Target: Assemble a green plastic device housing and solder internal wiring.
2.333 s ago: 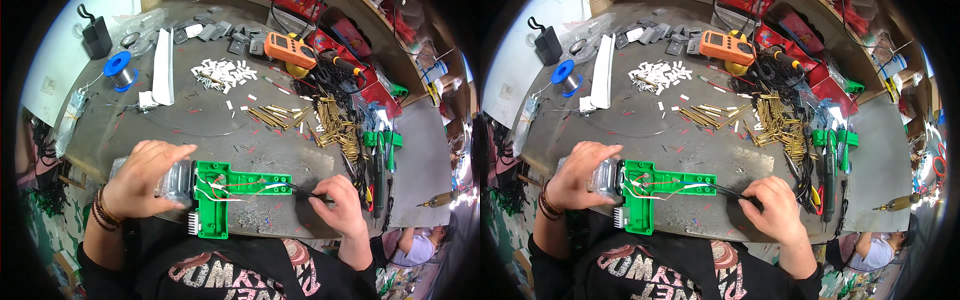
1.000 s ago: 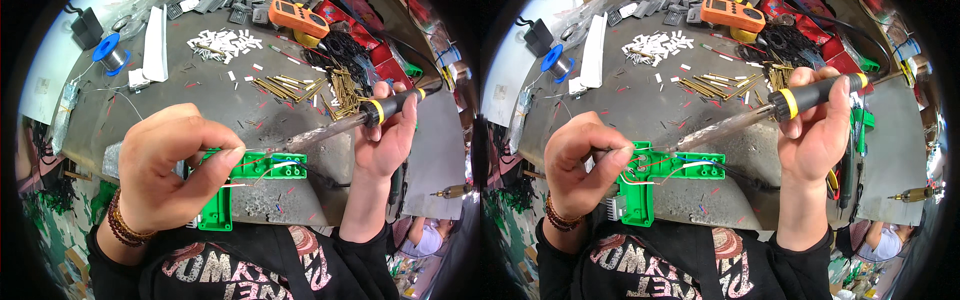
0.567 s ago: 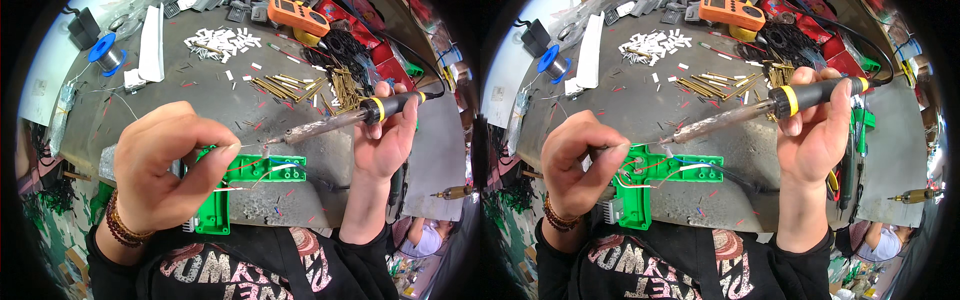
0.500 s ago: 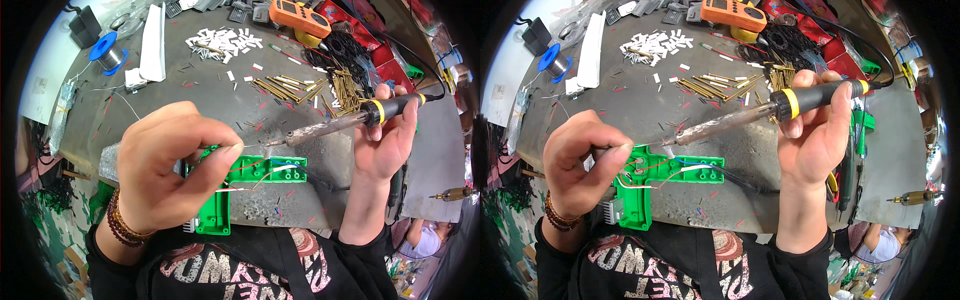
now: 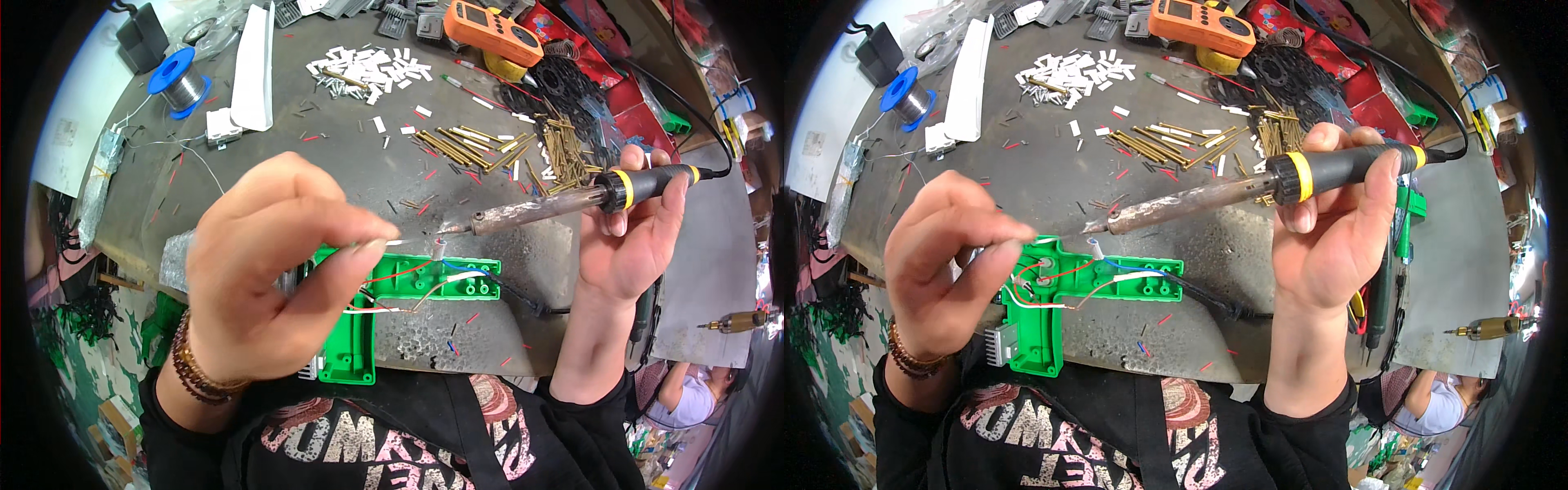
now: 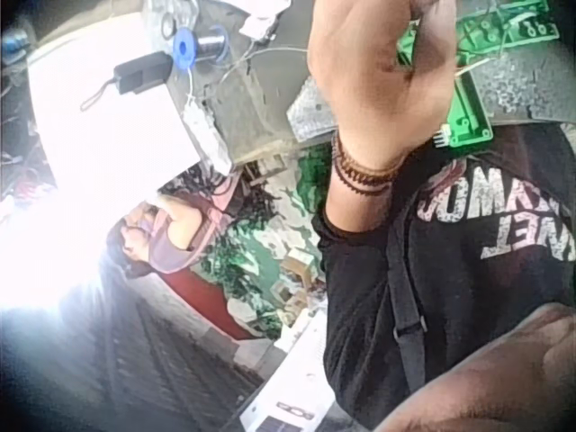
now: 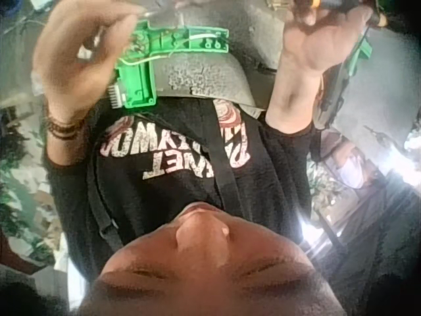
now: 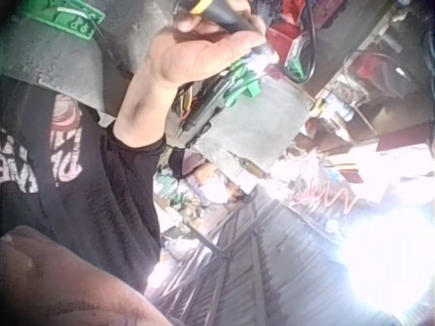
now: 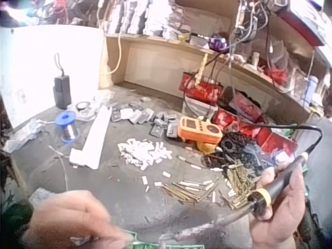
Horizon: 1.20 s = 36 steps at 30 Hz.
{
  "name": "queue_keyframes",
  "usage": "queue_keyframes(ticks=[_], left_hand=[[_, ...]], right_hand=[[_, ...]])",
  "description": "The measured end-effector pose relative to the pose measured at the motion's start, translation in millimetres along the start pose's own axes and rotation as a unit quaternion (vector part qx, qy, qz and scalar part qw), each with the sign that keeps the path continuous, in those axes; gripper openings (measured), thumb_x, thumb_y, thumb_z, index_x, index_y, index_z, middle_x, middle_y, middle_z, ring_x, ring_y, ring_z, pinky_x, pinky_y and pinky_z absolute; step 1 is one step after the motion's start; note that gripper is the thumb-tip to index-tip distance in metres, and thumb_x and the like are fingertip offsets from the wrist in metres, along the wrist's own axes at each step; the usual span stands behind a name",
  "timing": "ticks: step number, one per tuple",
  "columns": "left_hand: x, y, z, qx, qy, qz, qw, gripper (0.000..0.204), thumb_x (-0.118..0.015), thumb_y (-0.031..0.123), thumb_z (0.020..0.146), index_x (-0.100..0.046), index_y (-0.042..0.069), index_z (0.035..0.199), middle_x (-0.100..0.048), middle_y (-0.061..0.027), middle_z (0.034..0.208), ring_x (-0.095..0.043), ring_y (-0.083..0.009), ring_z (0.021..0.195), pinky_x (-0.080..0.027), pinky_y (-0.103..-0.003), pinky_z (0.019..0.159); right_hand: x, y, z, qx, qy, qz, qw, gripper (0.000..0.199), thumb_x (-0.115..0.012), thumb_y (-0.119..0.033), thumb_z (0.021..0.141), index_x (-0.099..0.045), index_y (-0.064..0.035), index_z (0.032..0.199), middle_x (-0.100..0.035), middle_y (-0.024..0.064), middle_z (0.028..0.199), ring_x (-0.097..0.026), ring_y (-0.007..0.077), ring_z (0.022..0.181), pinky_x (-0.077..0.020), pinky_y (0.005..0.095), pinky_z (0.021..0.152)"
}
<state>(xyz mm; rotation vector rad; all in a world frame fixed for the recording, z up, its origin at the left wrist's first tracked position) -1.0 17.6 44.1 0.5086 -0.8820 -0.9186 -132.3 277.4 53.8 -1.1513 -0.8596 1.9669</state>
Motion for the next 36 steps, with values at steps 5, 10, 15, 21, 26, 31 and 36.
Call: queue_keyframes(ticks=[5,10,15,21,26,31,36], left_hand=[[19,18,-22,0.064,-0.015,0.048,0.997,0.013,-0.075,0.003,0.068,-0.07,0.003,0.08,-0.053,-0.0052,0.072,-0.053,-0.0172,0.065,-0.038,-0.028,0.059],[15,13,-45,0.051,-0.04,0.035,0.997,0.016,-0.079,0.003,0.067,-0.07,0.006,0.08,-0.054,-0.0055,0.074,-0.053,-0.0183,0.064,-0.038,-0.029,0.056],[5,11,-43,0.01,-0.046,0.073,0.996,0.021,-0.078,0.001,0.066,-0.069,0.01,0.082,-0.058,-0.0024,0.076,-0.053,-0.019,0.066,-0.039,-0.032,0.061],[-2,6,-42,-0.007,-0.042,0.089,0.995,0.017,-0.078,0.006,0.066,-0.069,0.012,0.08,-0.058,0.0009,0.074,-0.052,-0.019,0.067,-0.036,-0.034,0.067],[-3,7,-42,-0.006,-0.046,0.102,0.994,0.018,-0.079,0.007,0.065,-0.069,0.012,0.079,-0.057,0.0008,0.074,-0.051,-0.0193,0.067,-0.036,-0.034,0.067],[-4,6,-40,-0.013,-0.052,0.1,0.994,0.018,-0.079,0.008,0.065,-0.069,0.012,0.079,-0.056,0.0008,0.074,-0.051,-0.0197,0.067,-0.036,-0.035,0.067],[-3,5,-40,-0.021,-0.056,0.107,0.992,0.018,-0.079,0.009,0.065,-0.068,0.012,0.079,-0.056,0.0005,0.074,-0.049,-0.0205,0.067,-0.036,-0.036,0.069]], right_hand=[[2,-1,-2,-0.012,-0.02,0.008,1.0,0.032,-0.044,-0.037,0.105,-0.051,-0.0095,0.118,-0.056,0.0075,0.106,-0.042,0.0052,0.05,-0.0352,0.0194,0.045],[-10,3,-8,-0.054,-0.068,0.019,0.996,0.03,-0.043,-0.034,0.105,-0.047,-0.0067,0.119,-0.055,0.0115,0.099,-0.043,0.0074,0.048,-0.0377,0.0202,0.045],[-16,13,-11,-0.079,-0.095,-0.018,0.992,0.028,-0.042,-0.033,0.106,-0.046,-0.0073,0.118,-0.055,0.0126,0.096,-0.043,0.0071,0.045,-0.0399,0.0199,0.044],[-18,16,-13,-0.084,-0.071,-0.035,0.993,0.028,-0.04,-0.033,0.106,-0.047,-0.0071,0.117,-0.055,0.0125,0.096,-0.042,0.0067,0.045,-0.0379,0.0181,0.042],[-17,19,-13,-0.08,-0.052,-0.031,0.995,0.032,-0.042,-0.037,0.105,-0.051,-0.0077,0.115,-0.063,0.0157,0.092,-0.046,0.0079,0.048,-0.0335,0.0183,0.039],[-17,19,-14,-0.086,-0.081,-0.041,0.992,0.03,-0.039,-0.035,0.107,-0.048,-0.0079,0.117,-0.056,0.0119,0.096,-0.041,0.0063,0.044,-0.0385,0.0182,0.043],[-19,19,-13,-0.088,-0.079,-0.041,0.992,0.03,-0.04,-0.034,0.106,-0.048,-0.008,0.117,-0.056,0.0119,0.097,-0.041,0.0062,0.044,-0.0389,0.0187,0.043]])
Point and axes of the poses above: each hand's wrist, its own z-axis towards the middle knuckle, its own x-axis out of the back of the hand, y = z × x, the point moved 3 cm from there along z, towards the middle knuckle
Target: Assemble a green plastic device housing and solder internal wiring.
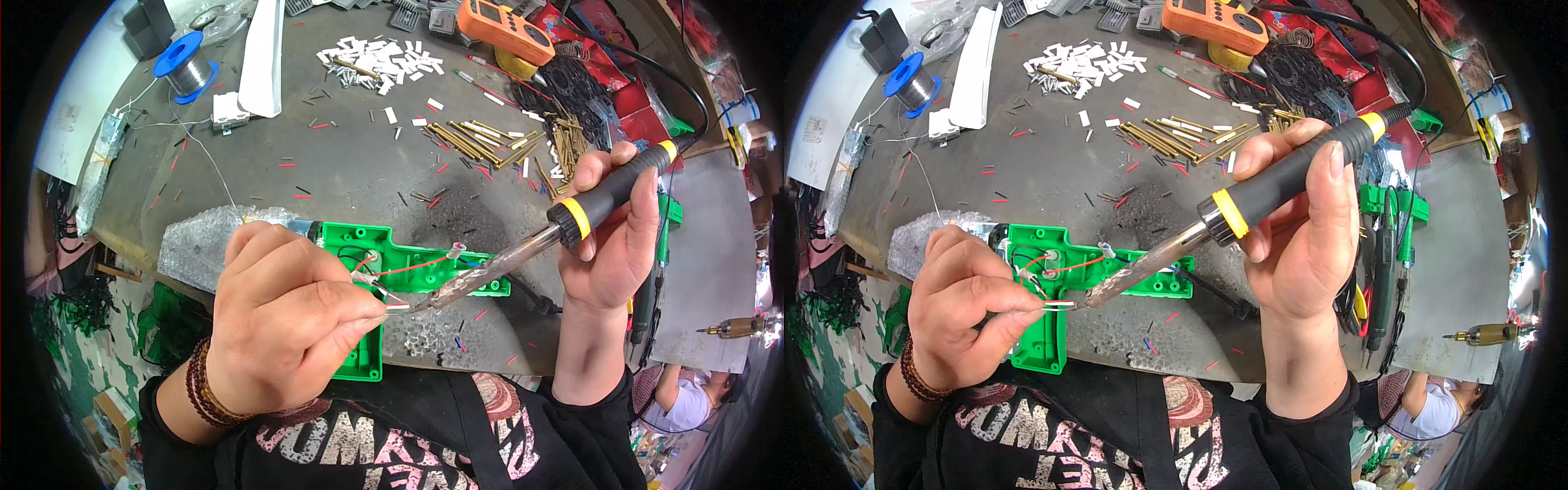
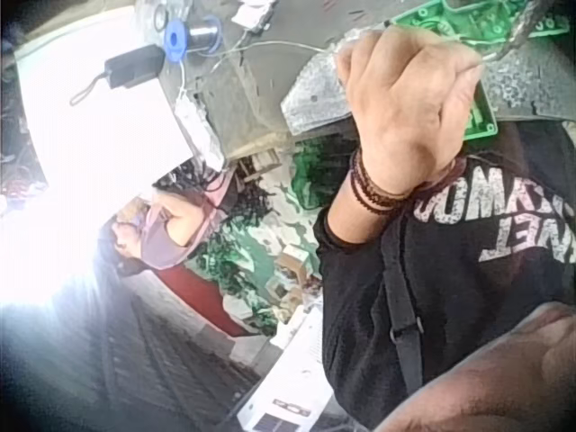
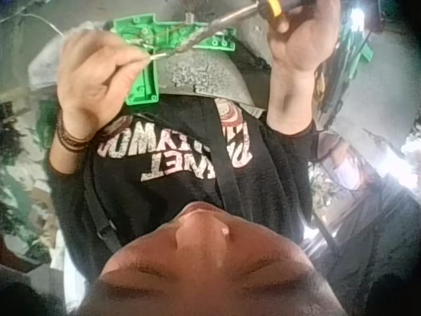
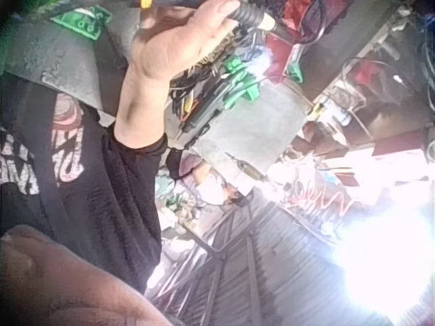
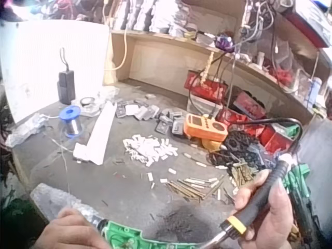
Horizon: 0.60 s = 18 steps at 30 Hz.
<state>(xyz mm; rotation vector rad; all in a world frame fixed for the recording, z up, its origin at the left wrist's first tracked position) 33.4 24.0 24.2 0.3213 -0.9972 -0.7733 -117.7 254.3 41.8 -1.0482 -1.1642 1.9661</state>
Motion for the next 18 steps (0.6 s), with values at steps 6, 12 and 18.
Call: queue_keyframes(ticks=[6,12,18], left_hand=[[13,1,-2,0.039,0.006,-0.023,0.999,0.02,-0.078,0.001,0.064,-0.07,0.01,0.081,-0.057,-0.0021,0.074,-0.054,-0.0187,0.067,-0.041,-0.031,0.061],[15,-3,-2,0.044,0.04,-0.047,0.997,0.019,-0.077,-0.003,0.067,-0.071,0.008,0.081,-0.059,-0.004,0.074,-0.056,-0.018,0.066,-0.044,-0.029,0.057],[21,-6,5,0.036,0.055,-0.048,0.997,0.016,-0.077,-0.004,0.07,-0.071,0.006,0.081,-0.06,-0.0059,0.073,-0.058,-0.019,0.066,-0.044,-0.03,0.057]], right_hand=[[5,-5,1,0.008,0.003,0.04,0.999,0.029,-0.041,-0.034,0.106,-0.048,-0.0075,0.117,-0.056,0.0116,0.096,-0.041,0.0064,0.044,-0.0393,0.0195,0.045],[-2,0,-4,0.004,0.015,0.071,0.997,0.028,-0.042,-0.034,0.106,-0.048,-0.0092,0.117,-0.057,0.0107,0.099,-0.046,0.0074,0.048,-0.0409,0.0199,0.046],[-1,4,-5,0.0,0.026,0.099,0.995,0.03,-0.042,-0.036,0.106,-0.05,-0.0107,0.121,-0.058,0.0092,0.107,-0.049,0.0085,0.054,-0.0412,0.0198,0.045]])
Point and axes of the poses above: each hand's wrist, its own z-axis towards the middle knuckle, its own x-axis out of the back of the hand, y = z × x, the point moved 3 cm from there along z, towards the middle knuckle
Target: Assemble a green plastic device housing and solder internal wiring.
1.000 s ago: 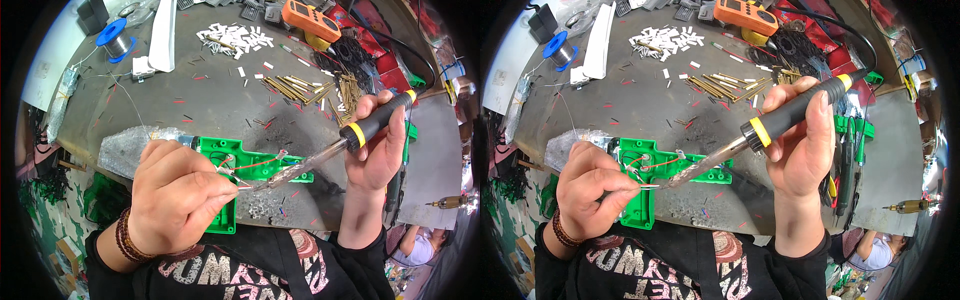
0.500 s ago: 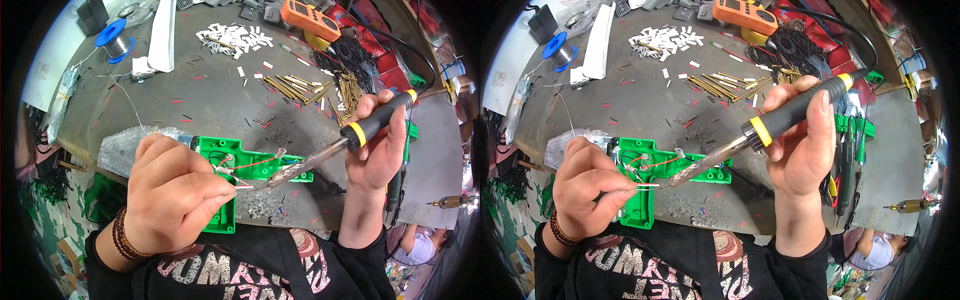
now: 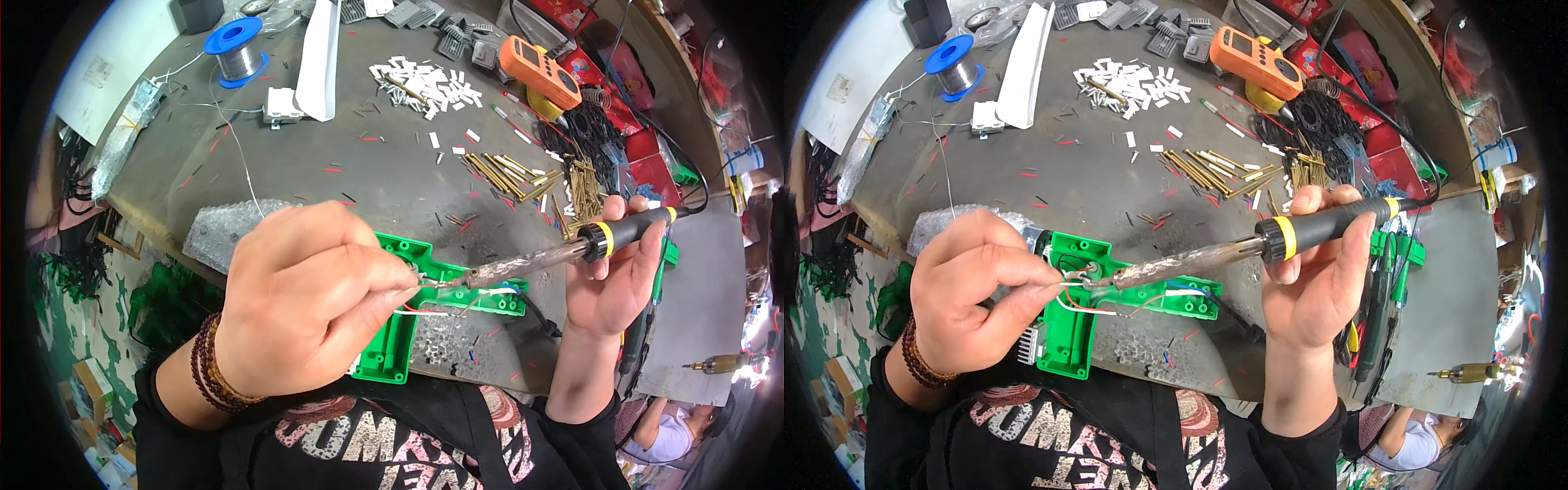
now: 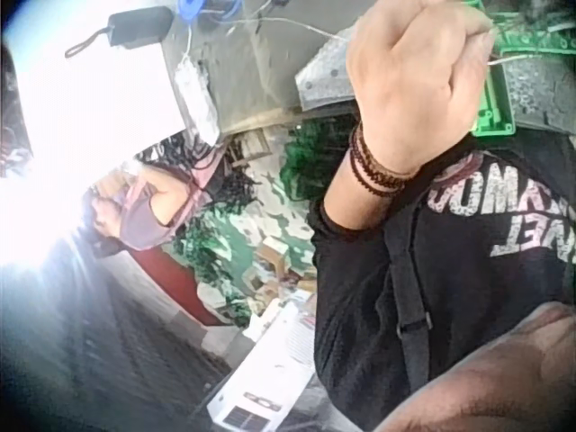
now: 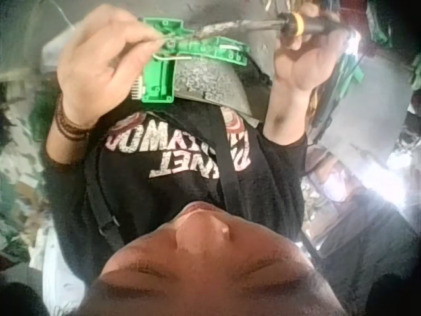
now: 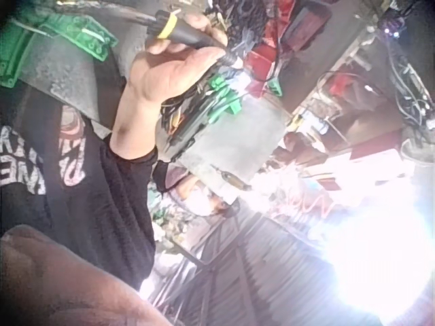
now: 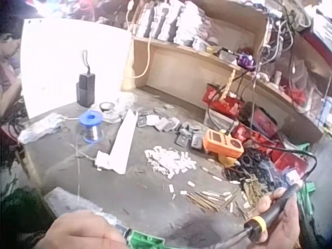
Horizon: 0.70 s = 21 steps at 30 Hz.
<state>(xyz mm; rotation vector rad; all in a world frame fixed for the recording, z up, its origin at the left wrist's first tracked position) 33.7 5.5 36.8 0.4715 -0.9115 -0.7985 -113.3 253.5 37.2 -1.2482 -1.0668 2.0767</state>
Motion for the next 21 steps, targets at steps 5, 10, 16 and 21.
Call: queue_keyframes(ticks=[5,10,16,21], left_hand=[[0.0,-1.5,7.3,-0.015,0.009,0.006,1.0,0.015,-0.076,-0.004,0.07,-0.07,0.004,0.082,-0.06,-0.0072,0.075,-0.059,-0.0199,0.067,-0.045,-0.03,0.058],[-2.4,-3.9,10.0,-0.02,0.015,-0.003,1.0,0.015,-0.076,-0.003,0.071,-0.07,0.003,0.082,-0.061,-0.0083,0.077,-0.059,-0.0201,0.066,-0.045,-0.03,0.057],[-1.6,-4.5,10.2,-0.032,0.029,0.002,0.999,0.015,-0.076,-0.003,0.071,-0.069,0.004,0.083,-0.061,-0.0081,0.077,-0.058,-0.0195,0.065,-0.044,-0.029,0.057],[-2.5,-4.8,9.5,-0.029,0.03,0.006,0.999,0.015,-0.076,-0.003,0.071,-0.069,0.004,0.083,-0.061,-0.0083,0.076,-0.058,-0.0198,0.065,-0.044,-0.029,0.056]], right_hand=[[-1.4,0.9,1.0,0.0,-0.011,0.018,1.0,0.032,-0.043,-0.039,0.105,-0.053,-0.0126,0.121,-0.059,0.0114,0.107,-0.048,0.0087,0.057,-0.0431,0.0196,0.047],[-0.7,-0.5,-0.4,0.011,0.024,0.017,1.0,0.034,-0.043,-0.04,0.105,-0.052,-0.0131,0.123,-0.058,0.0114,0.108,-0.048,0.0093,0.056,-0.0427,0.0202,0.047],[2.3,0.1,1.1,0.019,0.012,0.009,1.0,0.034,-0.044,-0.04,0.105,-0.052,-0.0131,0.124,-0.058,0.0111,0.109,-0.048,0.01,0.056,-0.0429,0.0204,0.048],[1.6,0.9,0.6,0.015,0.01,0.012,1.0,0.034,-0.043,-0.04,0.105,-0.052,-0.0134,0.124,-0.058,0.0106,0.109,-0.048,0.0099,0.057,-0.043,0.0205,0.049]])
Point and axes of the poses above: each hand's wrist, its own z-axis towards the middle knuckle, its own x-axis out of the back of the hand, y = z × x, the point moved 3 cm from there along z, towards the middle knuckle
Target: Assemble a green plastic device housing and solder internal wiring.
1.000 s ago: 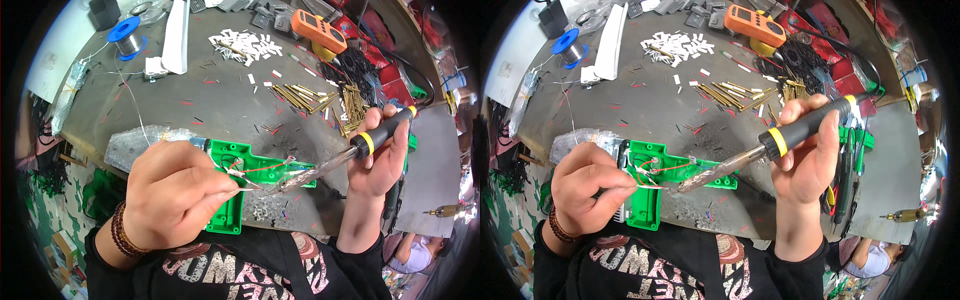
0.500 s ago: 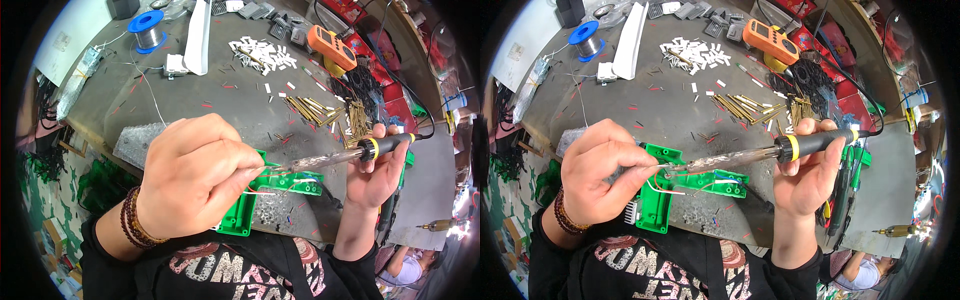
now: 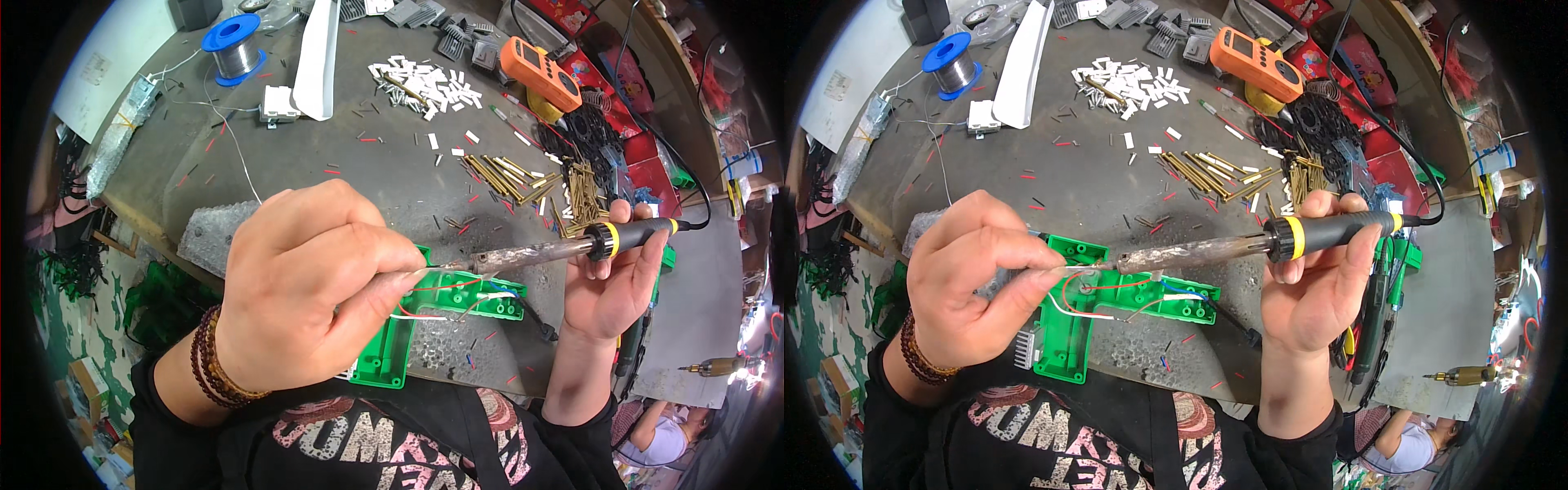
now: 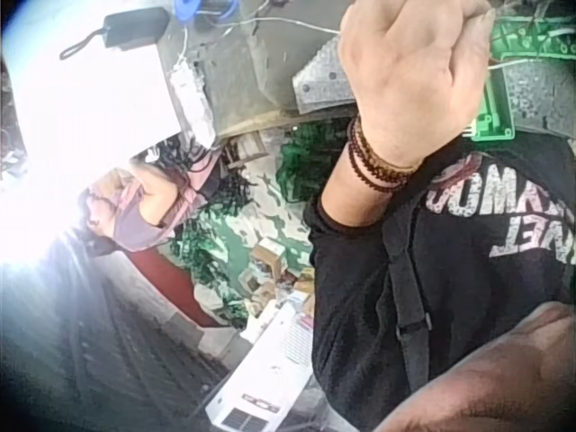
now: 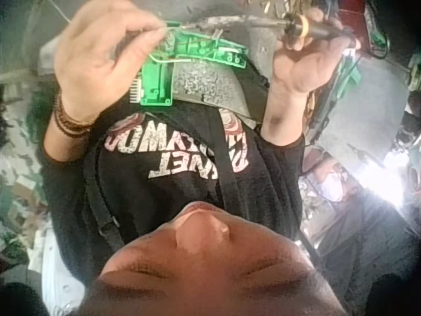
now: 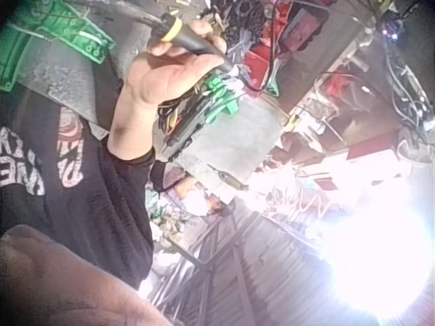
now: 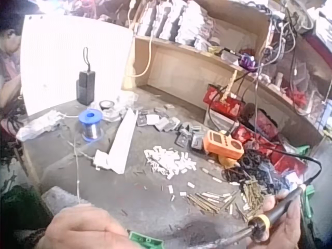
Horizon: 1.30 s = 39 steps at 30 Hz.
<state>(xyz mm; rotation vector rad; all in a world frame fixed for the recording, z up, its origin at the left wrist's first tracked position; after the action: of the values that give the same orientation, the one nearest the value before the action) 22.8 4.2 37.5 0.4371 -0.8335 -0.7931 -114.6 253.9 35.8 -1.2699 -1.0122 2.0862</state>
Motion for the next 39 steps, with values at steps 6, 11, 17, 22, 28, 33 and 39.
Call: queue_keyframes(ticks=[6,11,17,22,28,33,39], left_hand=[[-2,-4,-1,0.001,-0.014,-0.006,1.0,0.014,-0.075,-0.002,0.072,-0.07,0.003,0.084,-0.061,-0.0083,0.077,-0.059,-0.0208,0.066,-0.044,-0.03,0.058],[0,-6,4,-0.041,0.016,0.023,0.999,0.013,-0.072,-0.001,0.075,-0.071,0.002,0.087,-0.062,-0.0086,0.079,-0.06,-0.0225,0.07,-0.045,-0.033,0.065],[-6,-25,3,0.063,0.012,0.061,0.996,0.035,-0.069,0.001,0.079,-0.066,0.003,0.113,-0.062,-0.0169,0.118,-0.061,-0.0287,0.103,-0.047,-0.037,0.087],[-1,-29,-3,0.038,0.047,0.115,0.992,0.049,-0.069,0.001,0.078,-0.058,0.006,0.126,-0.053,-0.0185,0.13,-0.054,-0.0323,0.117,-0.042,-0.038,0.099],[9,-38,-5,0.098,0.045,0.198,0.974,0.027,-0.078,0.007,0.069,-0.065,0.007,0.092,-0.059,-0.0077,0.091,-0.057,-0.03,0.086,-0.045,-0.04,0.072],[30,-26,12,0.042,0.064,0.326,0.942,0.031,-0.083,0.016,0.065,-0.065,0.007,0.088,-0.061,-0.0069,0.086,-0.059,-0.0302,0.08,-0.047,-0.039,0.069],[13,-37,28,0.1,0.076,0.124,0.984,0.045,-0.085,0.016,0.068,-0.064,0.004,0.106,-0.066,-0.0093,0.095,-0.062,-0.0289,0.07,-0.051,-0.037,0.062]], right_hand=[[-2,1,-1,0.001,0.003,-0.001,1.0,0.033,-0.043,-0.039,0.105,-0.052,-0.0136,0.123,-0.059,0.0106,0.109,-0.048,0.0098,0.057,-0.0427,0.0203,0.049],[-3,0,-1,0.003,0.002,-0.007,1.0,0.033,-0.043,-0.04,0.105,-0.052,-0.0138,0.124,-0.059,0.0106,0.109,-0.048,0.0098,0.057,-0.0425,0.0202,0.049],[-4,-1,0,0.009,0.006,-0.004,1.0,0.033,-0.044,-0.04,0.105,-0.052,-0.0133,0.123,-0.059,0.0104,0.109,-0.049,0.0099,0.057,-0.0425,0.02,0.049],[0,-6,2,0.011,0.004,0.008,1.0,0.033,-0.044,-0.039,0.105,-0.053,-0.0127,0.123,-0.059,0.0104,0.109,-0.05,0.0104,0.057,-0.0431,0.021,0.049],[7,-27,4,0.06,-0.009,0.022,0.998,0.034,-0.045,-0.04,0.105,-0.053,-0.013,0.123,-0.06,0.0103,0.108,-0.051,0.0112,0.057,-0.0438,0.0222,0.051],[21,-76,46,0.275,0.052,-0.25,0.927,0.03,-0.048,-0.032,0.105,-0.05,-0.0089,0.123,-0.06,0.0141,0.109,-0.06,0.018,0.079,-0.05,0.0283,0.069],[76,-55,144,0.257,0.022,-0.485,0.836,0.026,-0.062,-0.02,0.098,-0.053,-0.0034,0.116,-0.061,0.0078,0.104,-0.061,0.014,0.087,-0.0507,0.0283,0.082]])
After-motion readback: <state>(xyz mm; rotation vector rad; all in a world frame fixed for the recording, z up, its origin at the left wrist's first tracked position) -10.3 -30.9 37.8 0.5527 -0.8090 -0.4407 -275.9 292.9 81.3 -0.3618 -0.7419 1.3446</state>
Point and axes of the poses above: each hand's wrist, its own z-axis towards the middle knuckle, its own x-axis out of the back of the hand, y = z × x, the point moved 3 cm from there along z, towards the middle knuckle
